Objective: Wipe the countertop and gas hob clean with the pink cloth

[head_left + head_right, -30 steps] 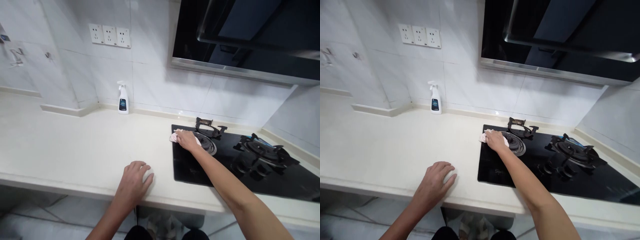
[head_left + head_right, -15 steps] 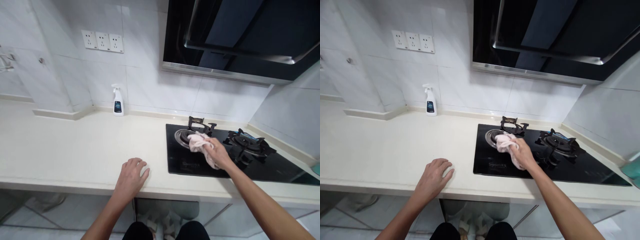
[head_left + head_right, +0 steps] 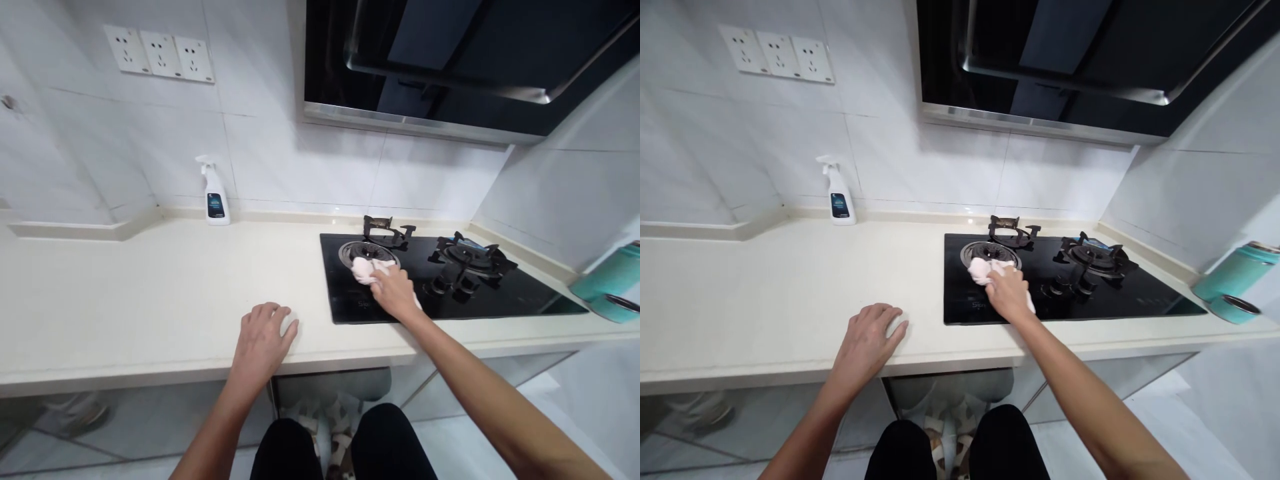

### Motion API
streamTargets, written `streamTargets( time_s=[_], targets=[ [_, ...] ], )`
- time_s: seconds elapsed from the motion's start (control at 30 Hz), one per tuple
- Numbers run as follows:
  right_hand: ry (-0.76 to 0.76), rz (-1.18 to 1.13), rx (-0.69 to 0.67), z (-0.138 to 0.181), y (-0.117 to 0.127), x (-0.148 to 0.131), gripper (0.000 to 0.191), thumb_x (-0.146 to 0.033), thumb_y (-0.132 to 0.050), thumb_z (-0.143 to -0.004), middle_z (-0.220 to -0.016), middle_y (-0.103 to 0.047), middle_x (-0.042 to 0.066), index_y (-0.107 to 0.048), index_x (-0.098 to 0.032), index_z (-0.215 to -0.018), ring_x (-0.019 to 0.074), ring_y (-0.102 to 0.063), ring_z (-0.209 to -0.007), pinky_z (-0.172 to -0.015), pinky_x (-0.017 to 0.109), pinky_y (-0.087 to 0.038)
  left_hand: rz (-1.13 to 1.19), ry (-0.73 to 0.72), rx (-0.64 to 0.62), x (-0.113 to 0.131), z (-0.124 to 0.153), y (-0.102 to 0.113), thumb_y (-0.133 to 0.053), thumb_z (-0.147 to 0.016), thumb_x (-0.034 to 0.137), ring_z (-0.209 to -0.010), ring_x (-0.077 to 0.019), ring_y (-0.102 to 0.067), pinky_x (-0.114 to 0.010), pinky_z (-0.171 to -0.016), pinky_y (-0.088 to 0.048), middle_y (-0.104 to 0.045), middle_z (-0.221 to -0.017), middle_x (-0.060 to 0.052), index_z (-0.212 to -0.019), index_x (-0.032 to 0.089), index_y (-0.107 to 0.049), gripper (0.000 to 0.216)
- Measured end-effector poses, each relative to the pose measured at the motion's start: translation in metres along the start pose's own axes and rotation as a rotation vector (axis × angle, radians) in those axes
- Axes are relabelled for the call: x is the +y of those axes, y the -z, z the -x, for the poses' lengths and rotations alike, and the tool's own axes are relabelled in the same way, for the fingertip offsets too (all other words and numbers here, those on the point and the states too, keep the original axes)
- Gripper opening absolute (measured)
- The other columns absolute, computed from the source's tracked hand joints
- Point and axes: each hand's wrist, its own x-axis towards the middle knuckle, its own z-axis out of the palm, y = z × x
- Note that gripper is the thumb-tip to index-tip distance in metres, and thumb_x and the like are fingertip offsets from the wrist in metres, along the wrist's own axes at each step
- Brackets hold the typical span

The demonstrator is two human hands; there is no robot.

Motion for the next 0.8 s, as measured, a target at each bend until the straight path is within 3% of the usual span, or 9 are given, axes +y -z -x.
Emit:
streamTargets(
  time_s=[0.23,0.37,0.47,0.57,0.7,0.8],
  targets=[
    [0.377,-0.057,-0.032,0.044,0.002,-0.12,0.029,-0.037,-0.056,-0.1,-0.135,-0.06,0.011,-0.073,-0.031,-0.122,0.0323,-0.051,-0.116,-0.091,0.046,-0.044,0.047,0.011,0.011,-0.007,-0.002,-0.005,-0.046,-0.105,0.033,-0.112,-0.0335,-0.065,-0.049,-0.096,-0.049,-0.073,-0.118,-0.012,-0.118,0.021,-0.071,0.03],
    [0.567,-0.118,0.001,0.081,0.005,-0.132,0.024,-0.032,-0.057,-0.099,-0.128,-0.061,0.012,-0.072,-0.025,-0.117,0.0302,-0.05,-0.111,-0.089,0.043,-0.042,0.129,0.027,0.015,-0.017,-0.004,-0.008,-0.036,-0.102,0.023,-0.105,-0.0307,-0.067,-0.047,-0.093,-0.05,-0.074,-0.111,-0.012,-0.108,0.02,-0.069,0.033],
    [0.642,-0.224,-0.011,0.098,0.008,-0.102,0.024,-0.03,-0.059,-0.096,-0.128,-0.063,0.01,-0.071,-0.026,-0.116,0.0268,-0.051,-0.105,-0.09,0.041,-0.041,0.132,0.056,0.009,-0.019,-0.005,-0.006,-0.038,-0.099,0.021,-0.109,-0.03,-0.067,-0.046,-0.096,-0.051,-0.074,-0.112,-0.012,-0.11,0.02,-0.07,0.034],
    [0.641,-0.361,-0.014,0.102,0.01,-0.051,0.023,-0.027,-0.058,-0.094,-0.126,-0.065,0.008,-0.072,-0.026,-0.112,0.0255,-0.052,-0.102,-0.091,0.04,-0.042,0.073,0.087,-0.023,-0.012,-0.006,-0.002,-0.045,-0.099,0.025,-0.116,-0.0314,-0.065,-0.047,-0.1,-0.05,-0.073,-0.117,-0.012,-0.116,0.021,-0.072,0.032],
    [0.416,-0.589,0.081,0.097,0.013,0.033,0.022,-0.031,-0.054,-0.092,-0.109,-0.067,0.008,-0.074,-0.025,-0.098,0.0261,-0.059,-0.101,-0.091,0.041,-0.047,0.013,0.076,-0.074,-0.001,-0.005,0.003,-0.052,-0.101,0.039,-0.116,-0.0327,-0.063,-0.049,-0.101,-0.049,-0.072,-0.121,-0.013,-0.116,0.022,-0.075,0.032],
    [0.232,-0.608,0.232,0.088,0.017,0.092,0.029,-0.044,-0.054,-0.091,-0.11,-0.067,0.01,-0.075,-0.025,-0.1,0.0274,-0.063,-0.106,-0.097,0.042,-0.05,0.011,0.042,-0.074,0.004,-0.004,0.006,-0.053,-0.101,0.041,-0.119,-0.0328,-0.062,-0.05,-0.103,-0.048,-0.071,-0.127,-0.014,-0.117,0.021,-0.075,0.034]
  ],
)
